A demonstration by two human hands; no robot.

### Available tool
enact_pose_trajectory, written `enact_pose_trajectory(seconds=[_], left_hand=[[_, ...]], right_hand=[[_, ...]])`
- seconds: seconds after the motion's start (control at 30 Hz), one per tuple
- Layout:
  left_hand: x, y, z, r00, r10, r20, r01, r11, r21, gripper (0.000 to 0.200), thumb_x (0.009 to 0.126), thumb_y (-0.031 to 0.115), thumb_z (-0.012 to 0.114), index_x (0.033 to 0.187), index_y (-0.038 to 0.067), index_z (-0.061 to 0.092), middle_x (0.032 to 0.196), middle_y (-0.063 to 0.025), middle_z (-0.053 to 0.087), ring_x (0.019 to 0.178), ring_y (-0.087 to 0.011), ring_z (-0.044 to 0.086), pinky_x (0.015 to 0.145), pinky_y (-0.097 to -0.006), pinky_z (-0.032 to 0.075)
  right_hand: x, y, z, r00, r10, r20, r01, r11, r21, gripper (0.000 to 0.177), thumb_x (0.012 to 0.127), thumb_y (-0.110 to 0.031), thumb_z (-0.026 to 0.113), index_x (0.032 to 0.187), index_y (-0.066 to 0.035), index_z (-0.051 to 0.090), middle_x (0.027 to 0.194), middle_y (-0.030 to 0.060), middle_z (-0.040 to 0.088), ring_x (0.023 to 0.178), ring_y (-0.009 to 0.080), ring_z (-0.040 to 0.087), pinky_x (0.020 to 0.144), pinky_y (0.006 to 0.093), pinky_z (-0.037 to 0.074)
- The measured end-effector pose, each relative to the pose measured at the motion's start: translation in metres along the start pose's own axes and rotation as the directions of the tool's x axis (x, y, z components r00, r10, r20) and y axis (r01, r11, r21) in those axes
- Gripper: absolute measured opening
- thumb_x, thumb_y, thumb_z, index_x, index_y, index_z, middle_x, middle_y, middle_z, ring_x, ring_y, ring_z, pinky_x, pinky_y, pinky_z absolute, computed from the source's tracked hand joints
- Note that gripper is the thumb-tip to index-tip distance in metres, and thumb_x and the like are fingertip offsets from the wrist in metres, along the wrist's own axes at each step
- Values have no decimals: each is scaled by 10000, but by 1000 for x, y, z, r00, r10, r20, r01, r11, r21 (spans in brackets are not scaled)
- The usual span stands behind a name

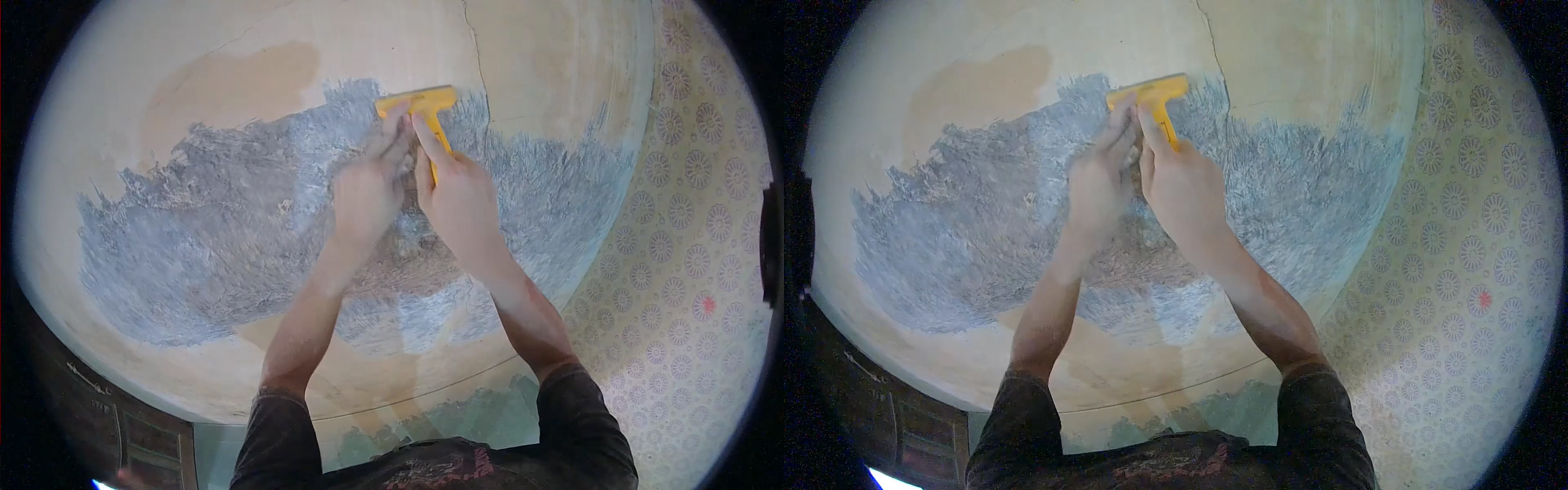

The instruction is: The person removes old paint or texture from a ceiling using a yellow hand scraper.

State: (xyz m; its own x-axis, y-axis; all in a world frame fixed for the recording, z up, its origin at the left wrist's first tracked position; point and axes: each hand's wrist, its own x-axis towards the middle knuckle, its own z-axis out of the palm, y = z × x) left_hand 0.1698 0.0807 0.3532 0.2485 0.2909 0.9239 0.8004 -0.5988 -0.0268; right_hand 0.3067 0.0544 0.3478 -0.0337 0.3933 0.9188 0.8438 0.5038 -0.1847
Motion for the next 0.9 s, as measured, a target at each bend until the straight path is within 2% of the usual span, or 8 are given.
enact_pose_trajectory(seconds=[0.1,0.2,0.3,0.37,0.47,0.57,0.73,0.9], left_hand=[[13,-5,0,999,-5,34,5,1000,8,533,794,9,645,1311,142,653,1498,55,506,983,-271,710,731,-375,610],[8,-12,1,960,212,-185,-207,977,44,514,801,9,646,1302,124,655,1505,44,499,953,-278,715,716,-373,610],[20,-6,-10,999,45,15,-45,999,-13,475,805,-3,668,1277,47,660,1457,-52,549,1144,-302,659,863,-387,576],[23,-3,-8,999,2,-33,-4,999,-51,493,808,18,654,1291,116,661,1498,36,507,996,-283,705,730,-379,607],[5,-11,-2,983,151,-102,-146,988,56,491,816,30,648,1299,119,657,1501,26,503,914,-284,720,724,-377,603],[23,-12,-11,999,37,-6,-37,999,31,531,799,15,648,1316,134,649,1503,26,501,866,-286,724,729,-378,603],[4,0,4,999,50,-15,-50,999,-15,602,768,-30,634,1344,146,632,1525,51,471,880,-286,722,727,-380,606],[11,3,7,997,70,-19,-71,995,-75,607,774,-37,625,1357,133,618,1539,68,449,870,-286,719,713,-379,605]], right_hand=[[13,-3,-2,999,-12,-47,10,999,-41,482,961,-185,612,1438,-170,541,630,144,590,535,323,622,513,442,503],[-3,0,0,999,-32,-28,32,999,-25,484,960,-179,611,1439,-180,540,622,135,581,529,318,618,512,438,501],[15,0,8,993,-67,-101,60,996,-72,480,966,-174,599,1442,-168,536,609,129,568,523,312,613,512,436,502],[11,-4,0,997,-46,-55,43,998,-54,483,966,-172,597,1445,-170,532,604,128,564,520,309,611,509,432,501],[7,-1,1,998,-55,-12,54,998,-44,484,965,-191,591,1444,-156,524,604,124,571,510,297,617,480,421,502],[18,-1,-2,996,-81,-20,80,995,-60,485,964,-214,589,1440,-145,520,607,122,582,499,286,625,454,411,504],[3,0,-12,999,-8,33,11,996,-84,492,958,-164,606,1444,-187,530,618,141,590,546,313,629,522,435,508],[9,13,-12,994,-95,-49,89,989,-117,485,966,-221,597,1443,-184,522,577,101,564,464,273,602,435,397,492]])
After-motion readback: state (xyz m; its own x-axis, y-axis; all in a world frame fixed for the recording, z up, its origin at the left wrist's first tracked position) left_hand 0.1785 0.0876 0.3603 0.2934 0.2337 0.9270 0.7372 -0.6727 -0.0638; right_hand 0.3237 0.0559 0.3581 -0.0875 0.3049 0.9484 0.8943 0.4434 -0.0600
